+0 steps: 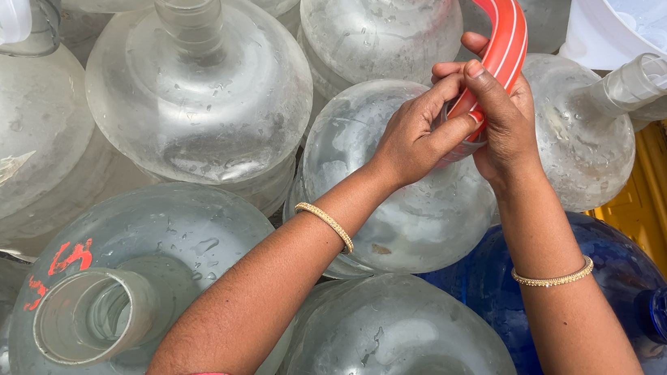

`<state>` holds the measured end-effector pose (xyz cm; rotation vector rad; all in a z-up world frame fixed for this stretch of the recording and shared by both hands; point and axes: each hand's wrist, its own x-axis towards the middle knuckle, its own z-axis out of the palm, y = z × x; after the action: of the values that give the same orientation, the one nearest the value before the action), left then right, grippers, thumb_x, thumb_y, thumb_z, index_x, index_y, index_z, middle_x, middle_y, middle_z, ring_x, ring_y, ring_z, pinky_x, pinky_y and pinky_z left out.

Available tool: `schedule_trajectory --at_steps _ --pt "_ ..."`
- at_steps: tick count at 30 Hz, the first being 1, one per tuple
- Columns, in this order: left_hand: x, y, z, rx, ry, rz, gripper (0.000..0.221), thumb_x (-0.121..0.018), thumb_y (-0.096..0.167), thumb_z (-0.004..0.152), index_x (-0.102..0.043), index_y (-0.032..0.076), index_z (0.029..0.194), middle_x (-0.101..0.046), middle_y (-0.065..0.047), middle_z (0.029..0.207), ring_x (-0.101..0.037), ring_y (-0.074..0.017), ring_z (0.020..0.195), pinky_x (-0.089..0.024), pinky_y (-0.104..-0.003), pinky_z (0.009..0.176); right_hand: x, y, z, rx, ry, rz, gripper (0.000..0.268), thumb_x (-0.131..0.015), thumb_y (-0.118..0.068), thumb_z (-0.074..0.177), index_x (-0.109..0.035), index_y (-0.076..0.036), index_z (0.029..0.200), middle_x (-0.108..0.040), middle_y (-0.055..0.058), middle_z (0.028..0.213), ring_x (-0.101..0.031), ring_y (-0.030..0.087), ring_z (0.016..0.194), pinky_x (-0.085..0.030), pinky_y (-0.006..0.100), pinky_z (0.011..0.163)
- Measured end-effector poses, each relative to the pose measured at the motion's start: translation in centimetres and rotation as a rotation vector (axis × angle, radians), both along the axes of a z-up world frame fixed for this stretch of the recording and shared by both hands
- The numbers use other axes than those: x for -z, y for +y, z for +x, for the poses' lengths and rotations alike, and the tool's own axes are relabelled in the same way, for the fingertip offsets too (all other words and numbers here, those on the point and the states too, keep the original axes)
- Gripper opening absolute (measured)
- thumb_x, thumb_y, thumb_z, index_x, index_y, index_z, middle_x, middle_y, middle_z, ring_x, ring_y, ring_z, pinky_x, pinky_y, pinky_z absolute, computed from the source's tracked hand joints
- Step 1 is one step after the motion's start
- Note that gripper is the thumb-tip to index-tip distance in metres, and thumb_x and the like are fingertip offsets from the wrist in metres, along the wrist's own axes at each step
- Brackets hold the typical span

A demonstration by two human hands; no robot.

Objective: Fill large plastic water jugs using a hose and funnel on the back of a truck.

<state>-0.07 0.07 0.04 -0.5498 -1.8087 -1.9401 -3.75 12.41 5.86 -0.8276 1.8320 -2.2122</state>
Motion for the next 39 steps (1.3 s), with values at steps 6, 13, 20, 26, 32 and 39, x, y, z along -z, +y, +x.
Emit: schedule_trajectory --at_steps 6,13,20,26,32,39 --pt "0.2 -0.1 -0.1 0.013 0.036 0.013 0.053 -0.061 0.033 0.098 -0.055 0.009 0.145 -0.073 -0.007 0.118 -0.071 -0.0176 0.109 -0.055 -0.034 0.098 0.3 0.1 -0.3 0.025 0.041 0.018 0.069 -0.068 -0.027 0.101 -0.032 -0.001 0.155 -0.072 0.02 0.121 -0.072 0.025 0.114 -0.06 0.038 0.106" --pt "0.5 -0.1 -0.2 0.085 -0.001 0.041 0.049 -0.063 0.024 0.098 -0.056 0.006 0.143 -0.071 -0.009 0.121 -0.068 -0.0186 0.115 -0.054 -0.035 0.104 0.0 0.1 -0.3 0.004 0.059 0.007 0.069 -0.067 -0.023 0.102 -0.029 0.0 0.155 -0.068 0.02 0.127 -0.07 0.023 0.113 -0.06 0.038 0.1" --pt "-0.1 -0.3 0.1 0.227 0.023 0.133 0.055 -0.06 0.014 0.095 -0.05 0.002 0.148 -0.061 -0.008 0.138 -0.058 -0.0171 0.131 -0.046 -0.035 0.115 0.2 1.1 -1.5 0.011 0.122 0.115 0.069 -0.068 -0.034 0.104 -0.035 0.001 0.153 -0.071 0.019 0.123 -0.07 0.019 0.11 -0.059 0.033 0.097" --pt "-0.6 -0.2 0.2 0.302 -0.02 0.187 0.049 -0.056 0.011 0.095 -0.052 0.0 0.143 -0.064 -0.005 0.127 -0.061 -0.0128 0.121 -0.049 -0.033 0.109 -2.7 5.4 -2.5 0.251 0.425 0.634 0.06 -0.069 -0.054 0.102 -0.068 0.001 0.127 -0.073 0.012 0.106 -0.068 0.015 0.099 -0.054 0.028 0.088" --pt "-0.8 -1.0 0.2 0.289 -0.007 0.173 0.039 -0.057 0.009 0.097 -0.056 0.002 0.135 -0.065 -0.002 0.115 -0.062 -0.0089 0.107 -0.051 -0.03 0.1 -7.3 13.1 -6.6 0.841 0.887 0.598 0.041 -0.077 -0.034 0.102 -0.073 0.005 0.116 -0.075 0.016 0.109 -0.072 0.027 0.102 -0.055 0.038 0.092" --pt "-0.2 -0.4 -0.1 0.322 0.001 0.208 0.035 -0.058 0.009 0.097 -0.058 0.004 0.131 -0.065 0.001 0.11 -0.061 -0.0071 0.102 -0.052 -0.029 0.096 -2.7 20.3 -17.5 1.119 0.6 1.245 0.044 -0.091 -0.024 0.074 -0.077 0.001 0.107 -0.073 0.025 0.101 -0.069 0.04 0.092 -0.053 0.05 0.085"
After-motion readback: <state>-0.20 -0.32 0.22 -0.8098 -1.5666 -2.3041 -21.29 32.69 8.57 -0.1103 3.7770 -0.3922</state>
